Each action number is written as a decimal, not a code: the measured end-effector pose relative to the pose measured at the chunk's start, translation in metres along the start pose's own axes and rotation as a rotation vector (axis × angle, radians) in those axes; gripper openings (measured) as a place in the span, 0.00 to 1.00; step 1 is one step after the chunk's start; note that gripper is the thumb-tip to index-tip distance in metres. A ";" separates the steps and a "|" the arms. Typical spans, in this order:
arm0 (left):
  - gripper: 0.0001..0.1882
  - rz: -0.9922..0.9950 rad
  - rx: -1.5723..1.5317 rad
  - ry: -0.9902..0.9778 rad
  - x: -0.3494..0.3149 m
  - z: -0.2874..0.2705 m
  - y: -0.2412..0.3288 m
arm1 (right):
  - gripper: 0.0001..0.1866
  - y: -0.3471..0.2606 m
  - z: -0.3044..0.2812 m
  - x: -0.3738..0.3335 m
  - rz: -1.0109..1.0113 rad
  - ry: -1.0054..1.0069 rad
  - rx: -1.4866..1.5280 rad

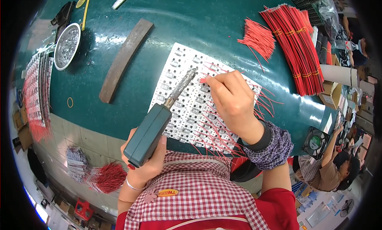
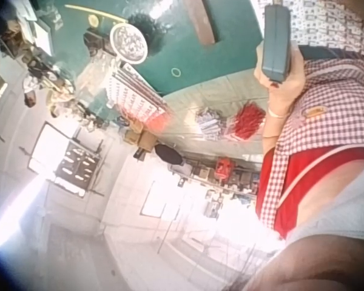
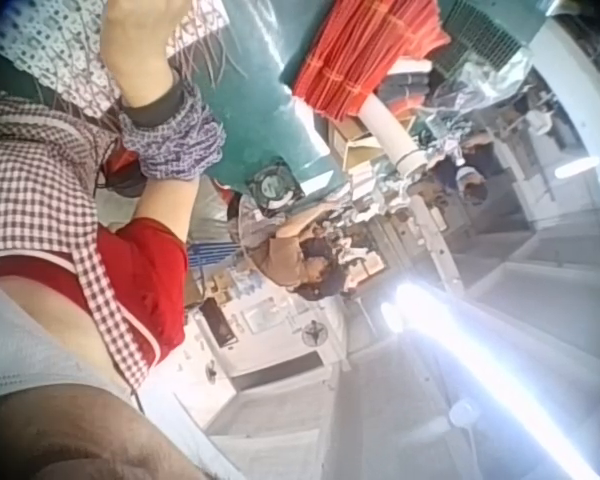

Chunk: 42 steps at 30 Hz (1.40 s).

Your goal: The person solders red wires onto a small printed circuit board using a soldering iron and solder.

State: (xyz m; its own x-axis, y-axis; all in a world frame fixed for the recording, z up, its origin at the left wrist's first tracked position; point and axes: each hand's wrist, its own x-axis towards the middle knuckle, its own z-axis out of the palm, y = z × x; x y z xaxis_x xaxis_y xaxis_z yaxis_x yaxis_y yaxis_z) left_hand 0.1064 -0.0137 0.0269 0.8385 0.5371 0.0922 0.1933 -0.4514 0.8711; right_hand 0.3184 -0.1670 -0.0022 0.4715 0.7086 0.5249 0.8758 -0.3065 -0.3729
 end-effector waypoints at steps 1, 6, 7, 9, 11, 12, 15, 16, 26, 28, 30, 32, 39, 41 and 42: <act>0.12 -0.011 -0.011 0.001 0.000 0.000 0.000 | 0.12 -0.001 -0.001 -0.001 -0.002 -0.010 0.004; 0.12 0.002 -0.007 -0.008 0.001 -0.001 -0.001 | 0.16 -0.008 0.002 -0.003 0.045 -0.062 0.025; 0.12 -0.019 -0.014 -0.012 0.001 0.000 0.000 | 0.16 -0.008 0.002 -0.003 0.042 -0.066 0.027; 0.12 -0.040 -0.022 -0.016 0.001 0.001 0.001 | 0.16 -0.009 0.003 -0.003 0.038 -0.074 0.003; 0.12 -0.012 -0.032 -0.011 0.003 0.001 0.001 | 0.16 -0.010 0.003 -0.004 0.041 -0.067 -0.002; 0.12 -0.013 -0.031 -0.010 0.003 0.001 0.001 | 0.15 -0.011 0.004 -0.004 0.050 -0.056 -0.017; 0.11 0.021 0.015 -0.029 0.005 0.000 0.001 | 0.14 -0.010 0.004 -0.004 0.064 -0.046 -0.011; 0.11 0.035 0.028 -0.036 0.006 0.000 0.001 | 0.14 -0.010 0.005 -0.004 0.064 -0.049 -0.006; 0.09 0.009 -0.016 -0.051 0.007 0.004 0.001 | 0.13 -0.009 0.006 -0.005 0.059 -0.062 -0.003; 0.09 -0.013 -0.029 -0.050 0.007 0.004 0.001 | 0.13 -0.009 0.006 -0.004 0.057 -0.062 -0.003; 0.09 -0.022 -0.036 -0.051 0.007 0.003 0.001 | 0.14 -0.010 0.006 -0.004 0.056 -0.061 -0.010; 0.08 -0.060 -0.032 -0.078 0.007 0.002 0.003 | 0.14 -0.009 0.006 -0.004 0.049 -0.059 -0.005; 0.08 -0.025 -0.013 -0.059 0.008 0.002 0.005 | 0.14 -0.010 0.005 -0.003 0.054 -0.079 -0.007; 0.09 -0.072 -0.012 -0.090 0.006 0.000 0.004 | 0.14 -0.011 0.005 -0.003 0.051 -0.081 -0.008; 0.09 -0.072 -0.012 -0.090 0.005 0.000 0.002 | 0.14 -0.011 0.005 -0.003 0.055 -0.082 -0.014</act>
State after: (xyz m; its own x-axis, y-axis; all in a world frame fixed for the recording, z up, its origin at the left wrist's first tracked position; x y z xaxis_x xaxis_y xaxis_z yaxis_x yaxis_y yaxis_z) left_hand 0.1113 -0.0117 0.0290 0.8654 0.5010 -0.0141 0.2489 -0.4052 0.8797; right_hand 0.3074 -0.1626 -0.0031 0.5099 0.7395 0.4395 0.8501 -0.3551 -0.3887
